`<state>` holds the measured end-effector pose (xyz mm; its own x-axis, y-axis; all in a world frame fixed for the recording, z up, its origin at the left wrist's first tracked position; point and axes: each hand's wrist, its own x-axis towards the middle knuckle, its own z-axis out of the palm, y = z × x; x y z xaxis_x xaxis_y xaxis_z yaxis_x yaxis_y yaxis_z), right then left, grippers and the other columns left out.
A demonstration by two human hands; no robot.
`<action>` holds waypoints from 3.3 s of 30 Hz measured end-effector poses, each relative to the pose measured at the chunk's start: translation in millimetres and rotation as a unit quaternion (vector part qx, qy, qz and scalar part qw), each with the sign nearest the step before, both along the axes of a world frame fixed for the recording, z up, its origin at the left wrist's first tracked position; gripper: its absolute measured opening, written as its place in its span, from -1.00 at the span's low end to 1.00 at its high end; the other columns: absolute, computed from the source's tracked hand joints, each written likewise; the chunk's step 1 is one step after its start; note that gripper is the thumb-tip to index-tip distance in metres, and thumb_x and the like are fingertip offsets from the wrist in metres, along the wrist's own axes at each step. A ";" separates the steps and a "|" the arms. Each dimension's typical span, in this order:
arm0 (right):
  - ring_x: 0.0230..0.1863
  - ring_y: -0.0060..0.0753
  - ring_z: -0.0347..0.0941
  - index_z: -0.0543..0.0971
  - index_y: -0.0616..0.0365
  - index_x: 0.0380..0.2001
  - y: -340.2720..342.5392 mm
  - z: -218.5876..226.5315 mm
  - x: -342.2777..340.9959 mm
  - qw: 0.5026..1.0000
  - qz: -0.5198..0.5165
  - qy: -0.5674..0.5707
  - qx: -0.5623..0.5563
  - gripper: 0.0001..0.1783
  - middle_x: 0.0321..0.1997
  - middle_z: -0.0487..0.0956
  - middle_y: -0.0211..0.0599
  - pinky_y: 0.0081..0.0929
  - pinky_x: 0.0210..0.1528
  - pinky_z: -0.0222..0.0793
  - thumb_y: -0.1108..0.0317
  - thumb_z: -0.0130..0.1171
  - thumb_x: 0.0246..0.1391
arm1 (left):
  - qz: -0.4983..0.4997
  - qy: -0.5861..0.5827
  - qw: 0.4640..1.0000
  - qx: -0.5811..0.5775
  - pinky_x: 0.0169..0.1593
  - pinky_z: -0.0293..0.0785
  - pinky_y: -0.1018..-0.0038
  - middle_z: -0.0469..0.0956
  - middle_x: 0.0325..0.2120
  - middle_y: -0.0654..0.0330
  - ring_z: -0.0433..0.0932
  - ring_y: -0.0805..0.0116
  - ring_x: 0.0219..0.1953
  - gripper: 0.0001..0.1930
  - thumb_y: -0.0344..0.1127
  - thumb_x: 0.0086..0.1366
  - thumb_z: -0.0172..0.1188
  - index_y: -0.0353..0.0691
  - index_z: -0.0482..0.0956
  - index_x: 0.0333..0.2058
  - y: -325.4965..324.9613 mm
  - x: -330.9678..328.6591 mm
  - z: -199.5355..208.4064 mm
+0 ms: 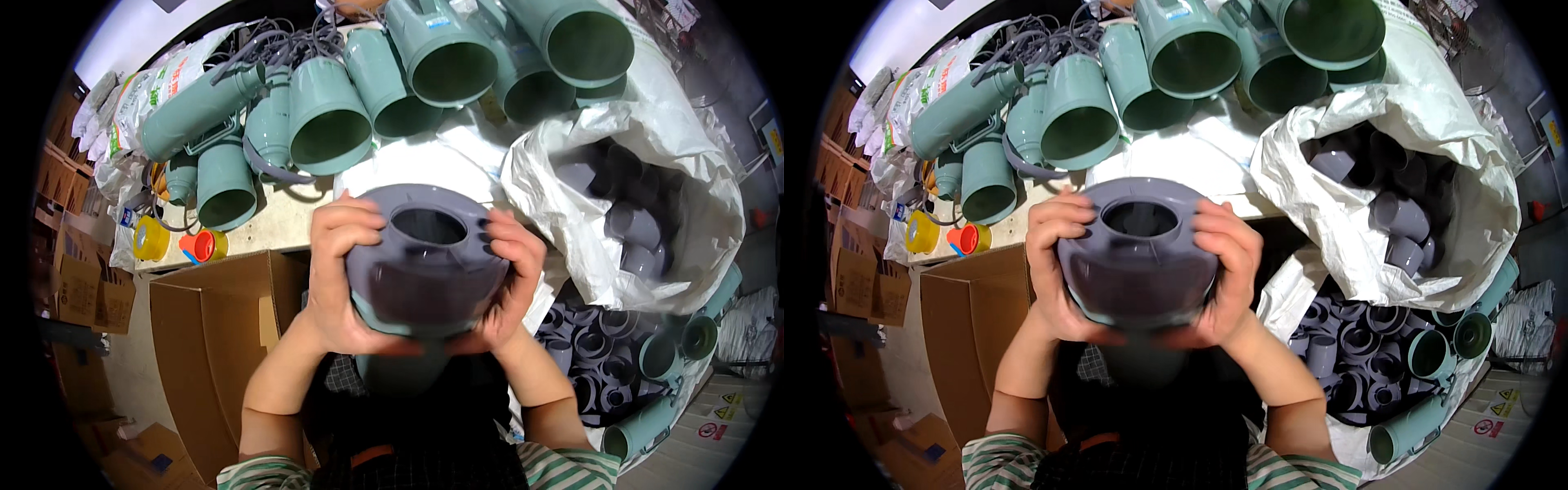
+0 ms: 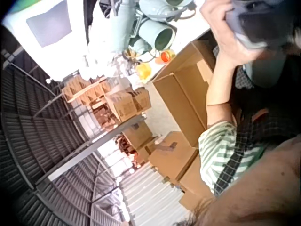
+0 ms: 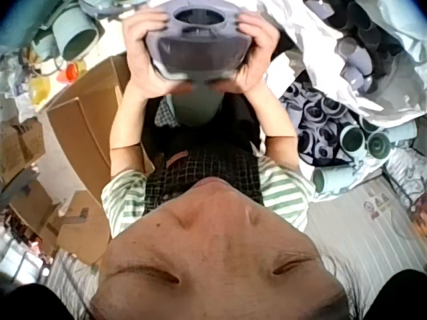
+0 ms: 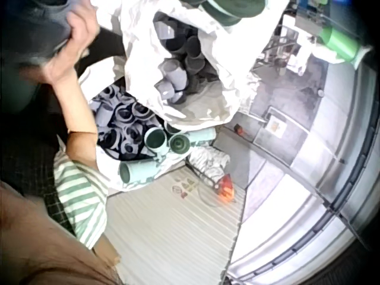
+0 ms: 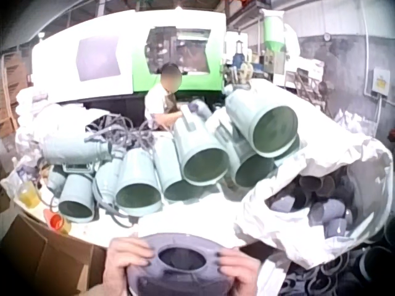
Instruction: The person assembles light green electric kettles by hand in a warehouse setting. They repeatedly pick up a kettle body, insert a grey circular base component, and place the assembled unit into a cardboard box.
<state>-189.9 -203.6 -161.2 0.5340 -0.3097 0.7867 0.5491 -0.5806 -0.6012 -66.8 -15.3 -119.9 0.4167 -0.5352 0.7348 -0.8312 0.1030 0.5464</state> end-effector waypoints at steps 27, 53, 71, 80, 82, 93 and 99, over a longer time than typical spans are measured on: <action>-0.21 -0.53 0.41 0.35 -0.12 -0.60 -125.1 -118.8 -66.6 0.694 0.466 -0.220 0.503 -0.54 -0.59 0.49 -0.63 -0.16 0.53 -0.15 -0.04 0.04 0.38 | -0.272 0.150 0.947 0.078 -0.27 0.48 0.38 0.64 -0.43 0.26 0.56 0.43 -0.40 -0.90 -0.43 0.18 0.32 -0.18 0.66 -0.52 -32.1 -29.6 11.6; -0.32 -0.45 0.57 0.63 0.26 -0.25 -103.0 -161.3 35.8 0.909 0.027 0.240 0.341 -0.75 -0.32 0.67 -0.35 -0.60 -0.11 0.52 0.25 0.19 0.33 | -0.147 0.619 0.771 -0.030 -0.09 0.54 0.36 0.66 -0.35 0.10 0.58 0.31 -0.28 -0.79 -0.39 0.45 -0.02 -0.39 0.56 -0.24 -141.3 42.8 -123.7; -0.19 -0.33 0.58 0.63 0.30 -0.24 -31.5 -97.0 -104.6 0.912 -0.302 0.205 0.189 -0.75 -0.24 0.68 -0.22 -0.46 -0.08 0.50 0.28 0.22 0.28 | -0.188 -0.008 0.982 0.017 -0.23 0.50 0.25 0.49 -0.51 0.14 0.47 0.09 -0.44 -0.91 -0.42 0.21 0.22 -0.27 0.50 -0.44 -22.4 -18.9 -21.2; 0.35 -0.13 0.32 0.08 0.19 0.42 105.0 -184.7 -102.6 0.707 0.400 0.414 0.410 -0.05 0.36 0.31 -0.08 -0.13 0.37 0.29 0.34 0.43 0.09 | -0.141 0.158 0.907 0.365 -0.03 0.49 0.32 0.55 -0.26 0.31 0.56 0.25 -0.19 -0.73 -0.22 0.18 0.16 -0.03 0.61 -0.13 239.4 -171.1 -178.7; 0.40 -0.10 0.28 0.10 0.18 0.43 123.1 -147.9 -62.4 0.657 0.469 0.485 0.336 -0.06 0.42 0.26 -0.06 -0.14 0.40 0.29 0.31 0.42 0.11 | -0.094 0.068 0.901 0.418 -0.03 0.51 0.29 0.59 -0.24 0.14 0.59 0.23 -0.15 -0.85 -0.28 0.29 0.11 -0.18 0.57 -0.24 244.3 -213.0 -210.0; -0.07 -0.49 0.52 0.52 0.24 -0.09 19.7 -70.3 36.4 0.907 0.114 0.282 0.291 -0.72 -0.14 0.60 -0.28 -0.46 -0.01 0.47 0.45 0.30 0.16 | 0.427 0.262 0.723 0.476 0.24 0.40 0.09 0.44 0.12 -0.27 0.47 -0.25 0.17 -0.48 -0.29 0.17 0.30 -0.38 0.50 0.10 288.2 -235.1 -119.5; 0.03 -0.33 0.51 0.27 0.34 0.18 -149.9 66.0 128.1 0.963 -0.111 -0.105 0.222 -0.40 0.00 0.56 -0.10 -0.44 0.08 0.44 0.43 0.34 0.18 | 0.460 0.273 0.537 0.652 -0.07 0.55 0.16 0.62 -0.08 -0.11 0.61 -0.10 -0.12 -0.64 -0.33 0.24 0.22 -0.26 0.62 0.01 353.7 -232.3 -193.1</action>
